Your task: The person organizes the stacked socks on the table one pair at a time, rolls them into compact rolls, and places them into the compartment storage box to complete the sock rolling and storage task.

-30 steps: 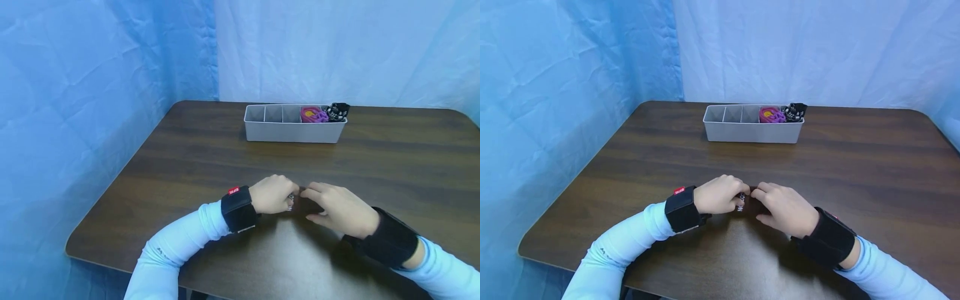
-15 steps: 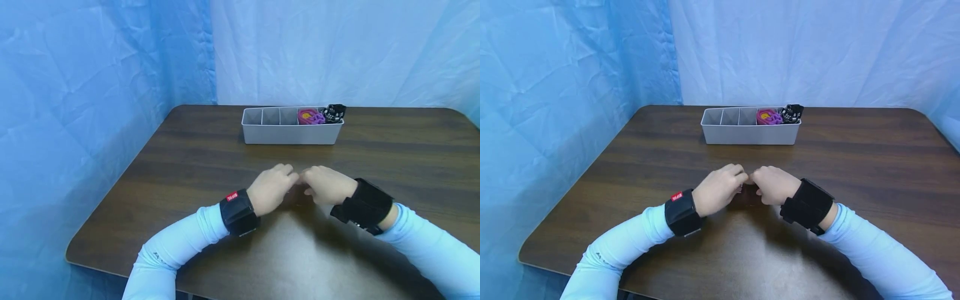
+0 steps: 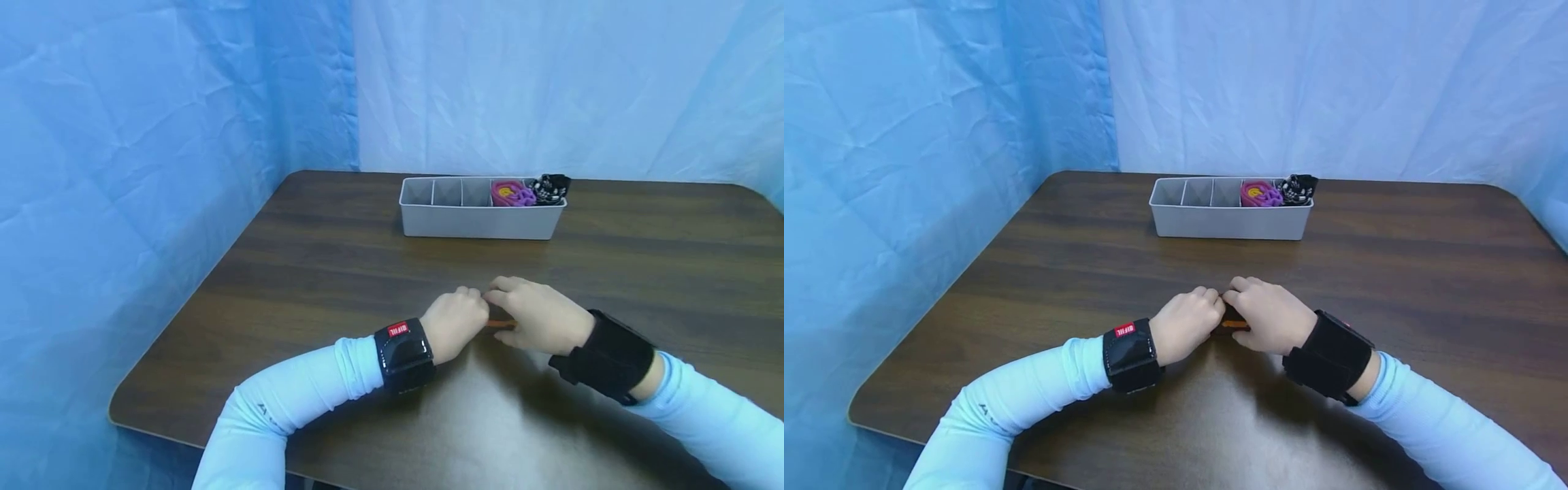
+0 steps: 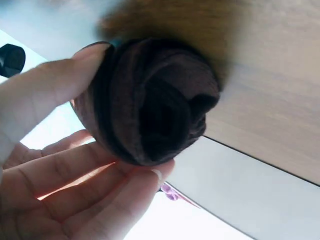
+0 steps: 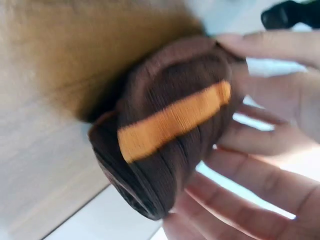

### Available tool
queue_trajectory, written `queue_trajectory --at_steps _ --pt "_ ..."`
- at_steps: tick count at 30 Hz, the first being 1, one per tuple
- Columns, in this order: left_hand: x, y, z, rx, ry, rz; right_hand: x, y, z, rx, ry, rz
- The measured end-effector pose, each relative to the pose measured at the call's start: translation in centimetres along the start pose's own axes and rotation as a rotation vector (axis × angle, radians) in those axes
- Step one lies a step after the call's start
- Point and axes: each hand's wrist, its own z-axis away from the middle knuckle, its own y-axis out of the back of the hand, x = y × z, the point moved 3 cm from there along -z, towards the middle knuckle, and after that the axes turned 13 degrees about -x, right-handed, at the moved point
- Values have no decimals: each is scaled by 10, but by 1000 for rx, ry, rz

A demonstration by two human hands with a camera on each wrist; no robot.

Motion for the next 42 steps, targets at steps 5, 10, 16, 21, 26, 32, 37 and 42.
queue_trajectory --at_steps 5,10,16,21,26,32,37,42 --pt "-3 1 -5 -42 22 49 1 -5 -7 42 -30 54" --pt "-13 -3 -14 -130 0 228 7 -8 -15 12 -59 73" --pt "-31 -13 -30 -243 -26 459 21 -11 -25 -93 -99 2" --pt "-44 -18 -40 -322 -28 647 35 -13 -28 -159 -98 -147" --pt "-49 -18 -44 -342 -41 668 43 -14 -30 -193 -80 -210" --pt "-50 -18 -44 -337 -43 679 43 -14 -31 -197 -71 -204" --pt "-58 -19 -40 -274 -88 770 46 -7 -32 -150 -64 -204" --pt "-91 -4 -34 -88 -157 928 57 28 -33 0 -43 -244"
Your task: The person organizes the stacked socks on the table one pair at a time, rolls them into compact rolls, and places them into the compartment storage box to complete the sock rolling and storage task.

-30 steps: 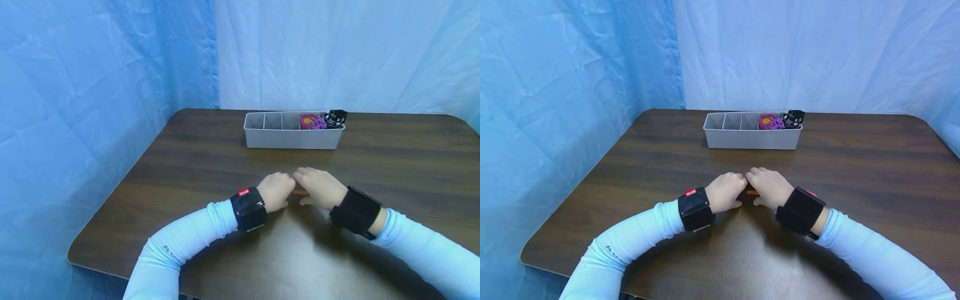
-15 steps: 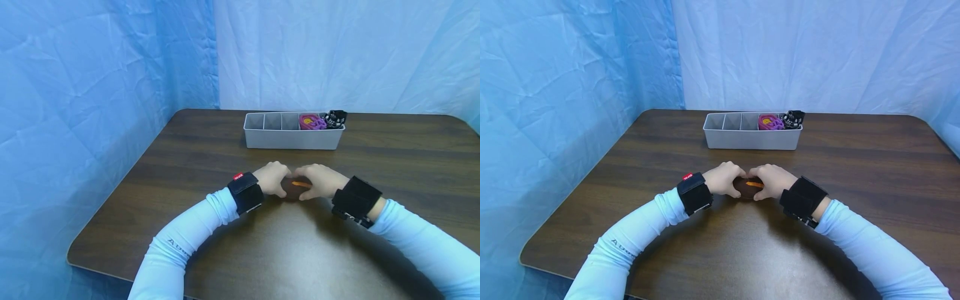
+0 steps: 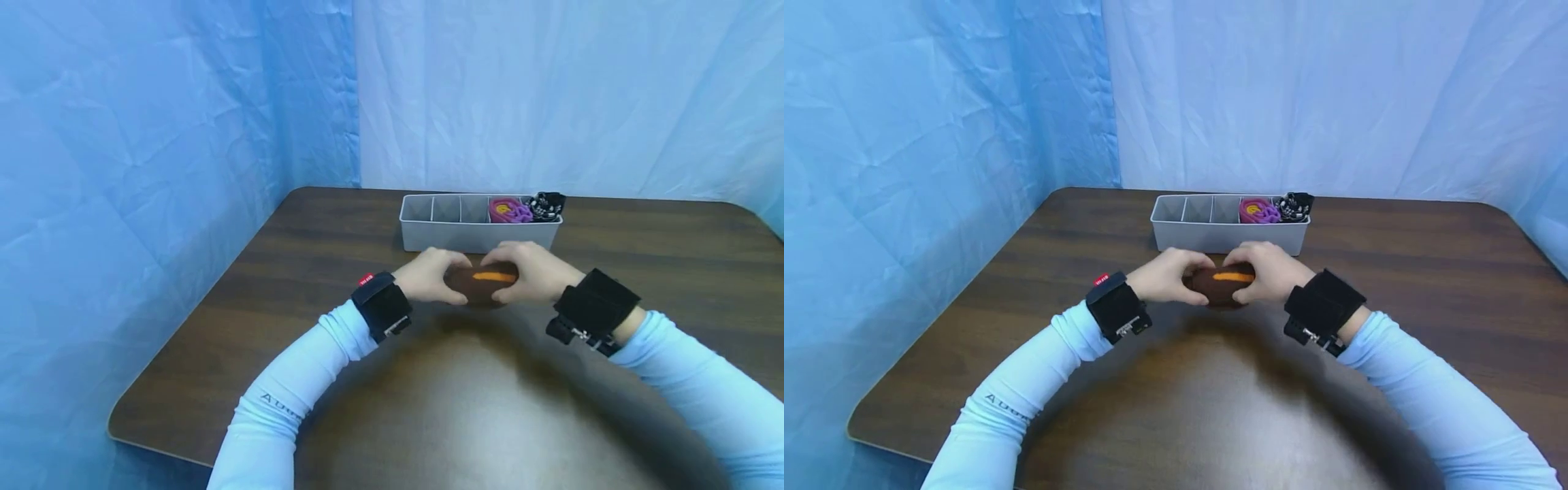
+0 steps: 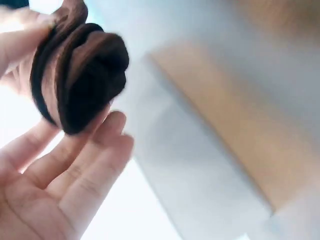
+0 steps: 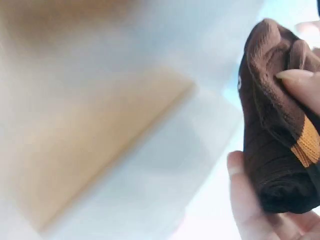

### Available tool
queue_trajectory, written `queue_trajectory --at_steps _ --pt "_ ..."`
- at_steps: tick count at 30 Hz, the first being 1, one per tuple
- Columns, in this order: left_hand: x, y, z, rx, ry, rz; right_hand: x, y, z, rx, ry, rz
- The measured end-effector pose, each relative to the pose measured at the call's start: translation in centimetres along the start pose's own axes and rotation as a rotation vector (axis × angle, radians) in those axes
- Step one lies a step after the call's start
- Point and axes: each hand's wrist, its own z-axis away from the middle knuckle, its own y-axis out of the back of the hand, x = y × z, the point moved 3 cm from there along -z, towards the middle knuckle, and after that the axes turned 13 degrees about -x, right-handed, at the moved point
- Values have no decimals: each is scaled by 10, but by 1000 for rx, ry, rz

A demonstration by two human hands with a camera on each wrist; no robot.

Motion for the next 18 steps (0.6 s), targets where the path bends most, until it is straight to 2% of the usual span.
queue_trajectory --at_steps 2,3,6,8,10,11,13,15,17,18 --pt "-6 24 5 116 -18 45 1 22 -3 59 -30 12" --pt "-10 37 7 188 -6 69 1 34 -6 76 -63 8" --pt "-27 70 11 429 109 164 4 65 -14 120 -182 -19" --pt "-48 80 6 554 210 244 10 78 -23 154 -256 -55" --pt "-95 76 -18 656 293 283 17 82 -32 201 -330 -72" --pt "-124 71 -33 655 340 318 21 82 -37 223 -363 -68" --pt "-193 54 -73 676 409 337 28 77 -45 268 -426 -34" --pt "-265 33 -115 676 421 350 32 70 -52 302 -477 17" --pt "-315 17 -145 645 427 387 33 64 -58 322 -516 78" --pt "-336 11 -158 657 413 386 33 62 -61 331 -532 107"
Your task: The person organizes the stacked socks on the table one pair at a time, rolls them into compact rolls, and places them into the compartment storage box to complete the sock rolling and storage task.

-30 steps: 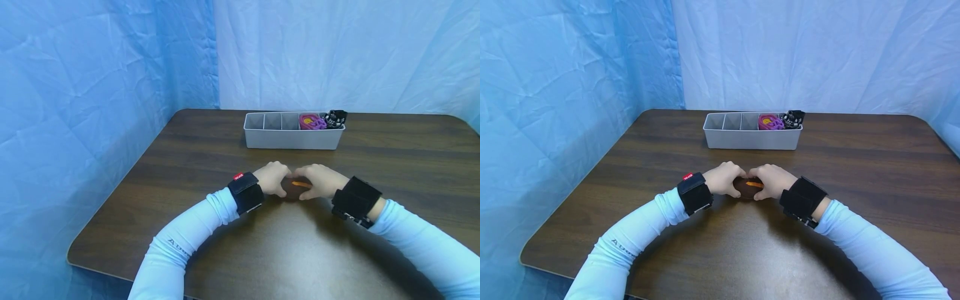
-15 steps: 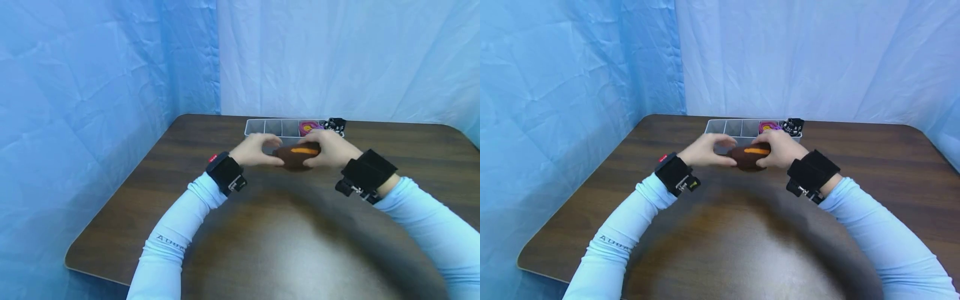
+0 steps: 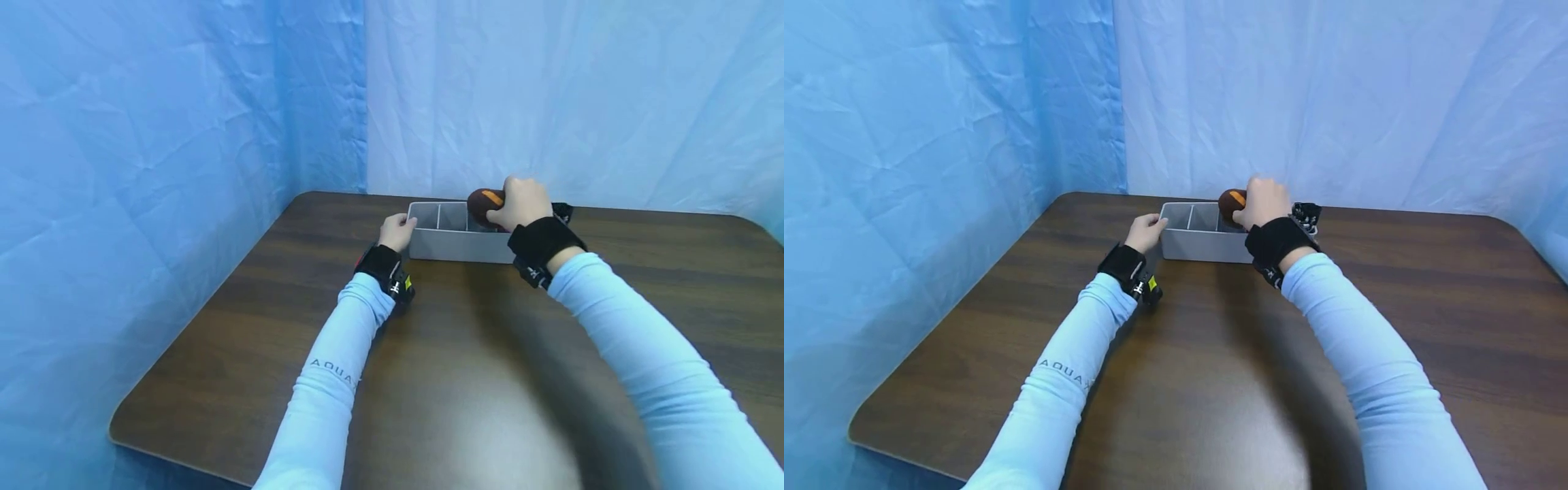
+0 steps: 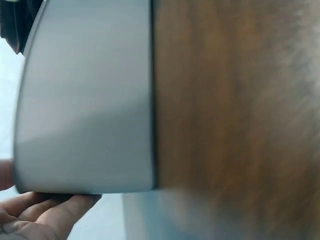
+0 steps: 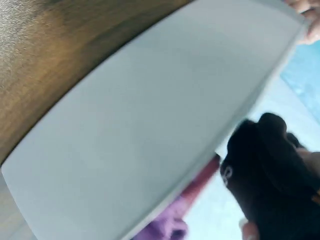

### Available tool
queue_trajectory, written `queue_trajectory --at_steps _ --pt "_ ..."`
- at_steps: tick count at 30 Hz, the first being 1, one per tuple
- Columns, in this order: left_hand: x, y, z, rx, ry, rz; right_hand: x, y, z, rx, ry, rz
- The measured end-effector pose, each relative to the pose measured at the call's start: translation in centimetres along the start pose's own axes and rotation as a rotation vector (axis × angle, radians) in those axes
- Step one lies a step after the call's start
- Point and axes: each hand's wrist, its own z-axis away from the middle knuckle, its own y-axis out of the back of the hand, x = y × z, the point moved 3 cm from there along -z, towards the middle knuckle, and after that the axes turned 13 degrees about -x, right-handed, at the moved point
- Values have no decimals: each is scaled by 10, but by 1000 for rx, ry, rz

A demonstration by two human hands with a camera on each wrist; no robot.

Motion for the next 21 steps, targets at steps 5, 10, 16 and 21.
queue_trajectory --at_steps 5,10,16,21 --pt "-41 -14 -44 -18 -45 102 -10 -5 -4 23 -43 98" --pt "-50 -14 -57 -55 -22 162 -23 -9 -6 44 1 205" --pt "-43 -9 -50 -66 -14 148 -35 -13 -11 50 63 304" --pt "-14 2 -15 -58 -29 151 -36 -17 -16 -78 144 322"
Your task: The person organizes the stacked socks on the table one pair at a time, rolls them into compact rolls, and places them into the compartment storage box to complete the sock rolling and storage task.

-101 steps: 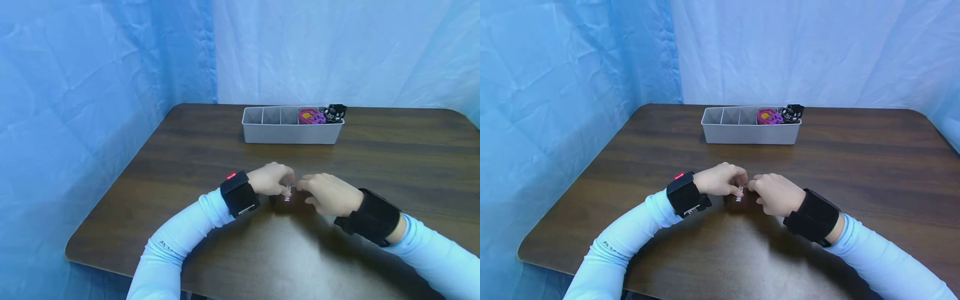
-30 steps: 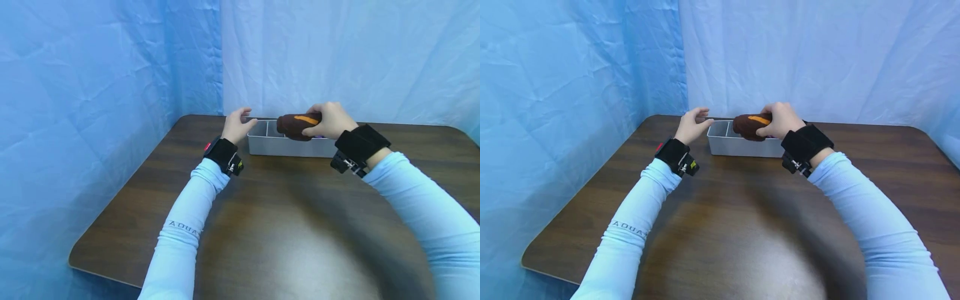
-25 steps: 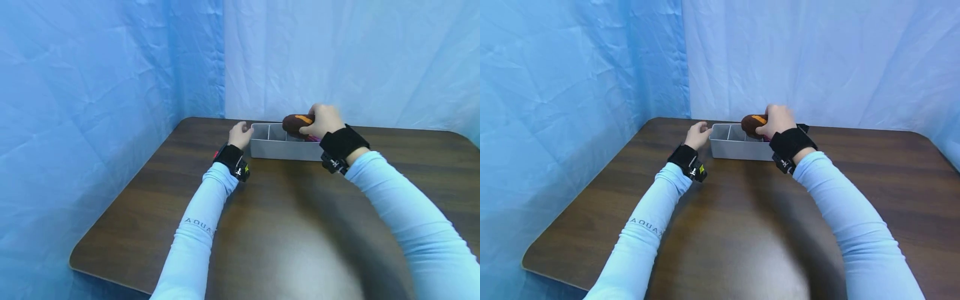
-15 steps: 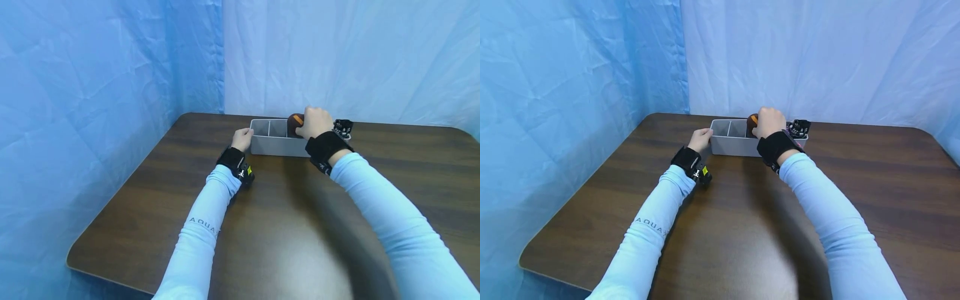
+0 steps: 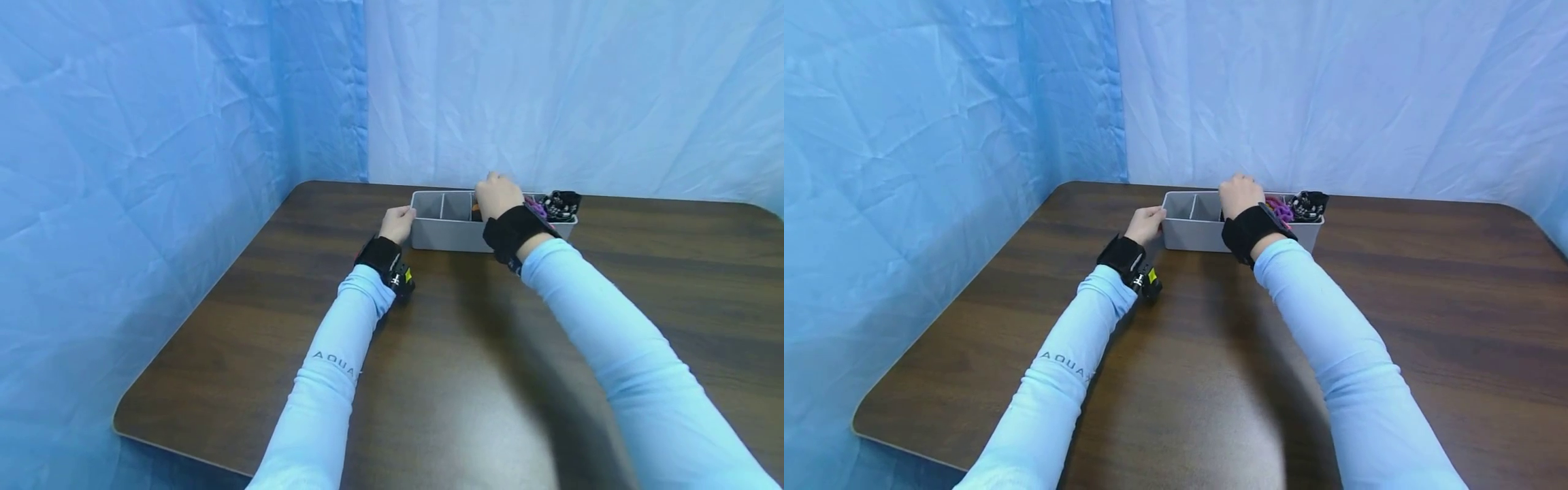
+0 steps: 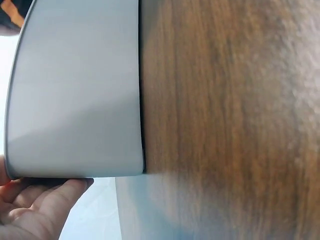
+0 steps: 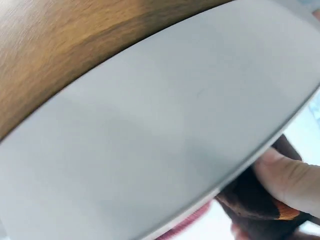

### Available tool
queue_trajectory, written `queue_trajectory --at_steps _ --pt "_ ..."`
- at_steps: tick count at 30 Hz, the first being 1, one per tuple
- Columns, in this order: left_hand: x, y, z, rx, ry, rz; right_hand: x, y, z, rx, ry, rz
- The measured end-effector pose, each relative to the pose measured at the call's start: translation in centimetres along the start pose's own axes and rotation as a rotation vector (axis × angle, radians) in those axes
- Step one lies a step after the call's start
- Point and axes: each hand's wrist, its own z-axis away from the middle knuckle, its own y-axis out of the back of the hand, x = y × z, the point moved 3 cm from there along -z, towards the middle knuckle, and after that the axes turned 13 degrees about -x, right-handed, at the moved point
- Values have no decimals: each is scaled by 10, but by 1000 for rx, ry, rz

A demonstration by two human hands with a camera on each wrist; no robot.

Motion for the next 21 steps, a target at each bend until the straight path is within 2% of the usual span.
queue_trajectory --at_steps 3,6,7,10,13,14,17,19,21 --pt "22 -2 23 0 36 -12 3 -4 0 -83 72 -31" --pt "47 -4 47 1 76 -30 6 -8 2 -125 124 -58" --pt "57 -4 56 -15 90 -21 7 -9 2 -128 133 -62" --pt "85 -3 81 -3 82 -29 9 -10 3 -118 142 -73" --pt "103 -3 98 6 81 -38 10 -10 2 -101 141 -75" --pt "106 -4 100 22 70 -52 12 -11 2 -96 137 -78" --pt "107 -8 97 -45 95 -9 16 -13 1 -82 118 -78" --pt "100 -12 87 -43 86 -19 18 -15 0 -73 109 -67" --pt "82 -17 70 -56 83 -1 20 -18 -2 -73 103 -55"
